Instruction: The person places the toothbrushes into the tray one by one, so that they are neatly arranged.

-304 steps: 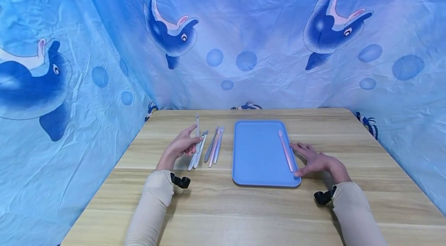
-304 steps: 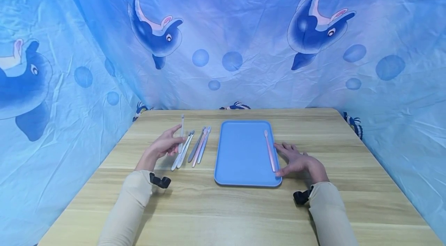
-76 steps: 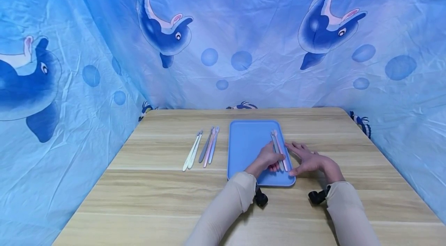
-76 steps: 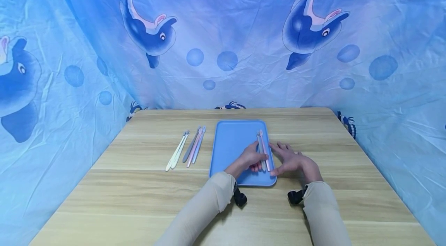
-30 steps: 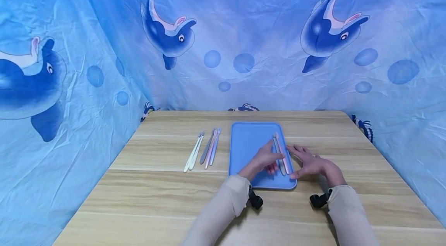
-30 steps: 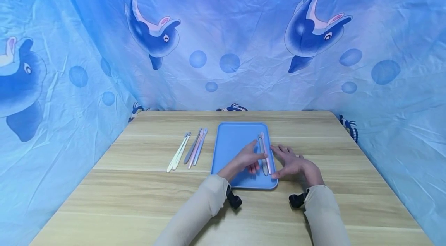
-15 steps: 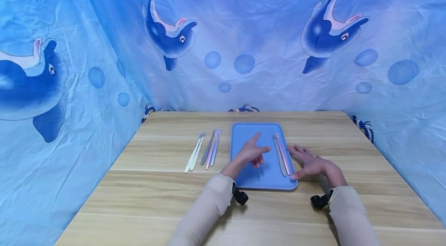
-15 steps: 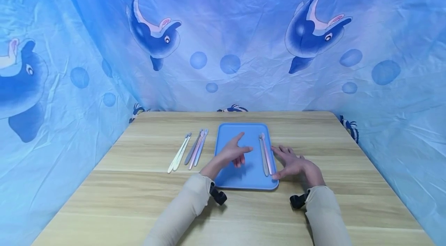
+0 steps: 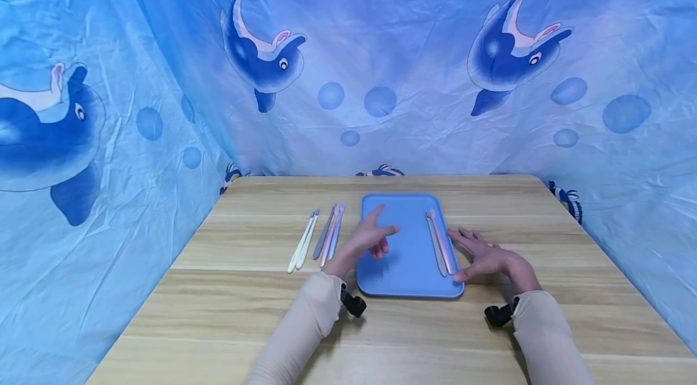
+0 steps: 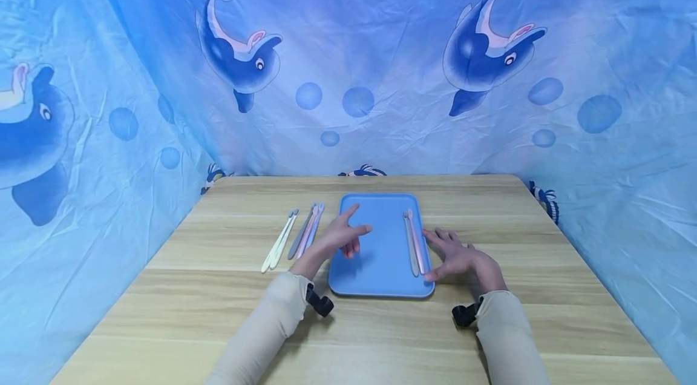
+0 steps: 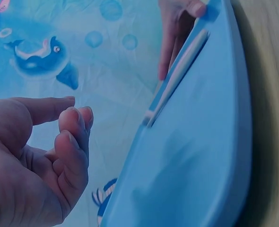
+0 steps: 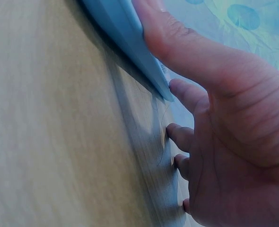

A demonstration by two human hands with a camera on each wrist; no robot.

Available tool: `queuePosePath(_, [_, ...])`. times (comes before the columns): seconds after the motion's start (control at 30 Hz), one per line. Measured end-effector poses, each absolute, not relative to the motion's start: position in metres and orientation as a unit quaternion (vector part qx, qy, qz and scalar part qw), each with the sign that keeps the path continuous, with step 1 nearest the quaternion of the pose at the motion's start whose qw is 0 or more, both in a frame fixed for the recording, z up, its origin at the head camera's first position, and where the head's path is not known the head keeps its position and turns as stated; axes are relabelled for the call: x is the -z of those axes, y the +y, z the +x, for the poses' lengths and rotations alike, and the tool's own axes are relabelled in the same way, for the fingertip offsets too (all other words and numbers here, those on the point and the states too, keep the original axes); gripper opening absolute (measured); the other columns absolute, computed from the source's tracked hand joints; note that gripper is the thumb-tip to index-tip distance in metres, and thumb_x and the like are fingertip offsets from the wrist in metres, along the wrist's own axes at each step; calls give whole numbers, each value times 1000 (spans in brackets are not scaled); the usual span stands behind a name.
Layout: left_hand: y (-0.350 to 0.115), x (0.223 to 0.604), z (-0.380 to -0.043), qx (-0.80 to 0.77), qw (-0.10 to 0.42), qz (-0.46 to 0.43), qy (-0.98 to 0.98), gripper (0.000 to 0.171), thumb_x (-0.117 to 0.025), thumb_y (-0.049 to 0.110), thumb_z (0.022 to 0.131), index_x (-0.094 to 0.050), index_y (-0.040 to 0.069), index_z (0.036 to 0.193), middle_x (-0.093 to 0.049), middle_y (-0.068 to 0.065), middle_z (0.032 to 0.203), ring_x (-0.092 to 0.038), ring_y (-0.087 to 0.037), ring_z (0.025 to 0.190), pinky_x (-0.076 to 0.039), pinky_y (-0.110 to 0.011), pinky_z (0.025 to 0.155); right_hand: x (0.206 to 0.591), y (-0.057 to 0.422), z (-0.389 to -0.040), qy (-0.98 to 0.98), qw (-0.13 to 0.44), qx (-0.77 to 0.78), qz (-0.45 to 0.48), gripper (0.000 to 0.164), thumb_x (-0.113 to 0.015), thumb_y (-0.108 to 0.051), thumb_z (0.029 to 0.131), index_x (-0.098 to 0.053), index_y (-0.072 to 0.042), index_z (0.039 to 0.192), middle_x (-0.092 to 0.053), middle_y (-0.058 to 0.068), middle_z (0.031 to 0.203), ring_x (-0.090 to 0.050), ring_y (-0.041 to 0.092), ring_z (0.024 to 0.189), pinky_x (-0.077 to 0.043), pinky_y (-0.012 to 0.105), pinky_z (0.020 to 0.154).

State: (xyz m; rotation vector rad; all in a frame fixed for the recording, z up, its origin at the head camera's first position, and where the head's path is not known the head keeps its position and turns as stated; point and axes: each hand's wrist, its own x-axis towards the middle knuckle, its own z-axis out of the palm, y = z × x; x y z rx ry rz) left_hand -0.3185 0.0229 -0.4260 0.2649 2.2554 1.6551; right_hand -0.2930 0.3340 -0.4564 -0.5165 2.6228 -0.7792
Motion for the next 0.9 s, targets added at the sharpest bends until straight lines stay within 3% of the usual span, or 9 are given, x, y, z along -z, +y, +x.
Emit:
queuePosePath(0.53, [-30, 428, -331, -566, 132, 63, 811, 87, -66, 34, 96, -11, 21, 163, -58, -2, 51, -51, -10, 37, -47, -24, 38, 457, 335, -292, 929, 178, 271, -179, 120, -81, -57, 72, -14, -14, 162, 0, 33, 164, 6, 61, 147, -1, 87, 105])
queuePosePath(0.9, [-70, 425, -336, -581, 114, 57, 804, 87, -64, 28, 97, -8, 16, 163, -55, 0, 48, -48, -8, 36, -44, -23, 37, 458, 334, -294, 931, 179, 271, -168, 119, -81, -56, 72, -14, -16, 162, 1, 31, 165, 9, 60, 148, 2, 86, 106])
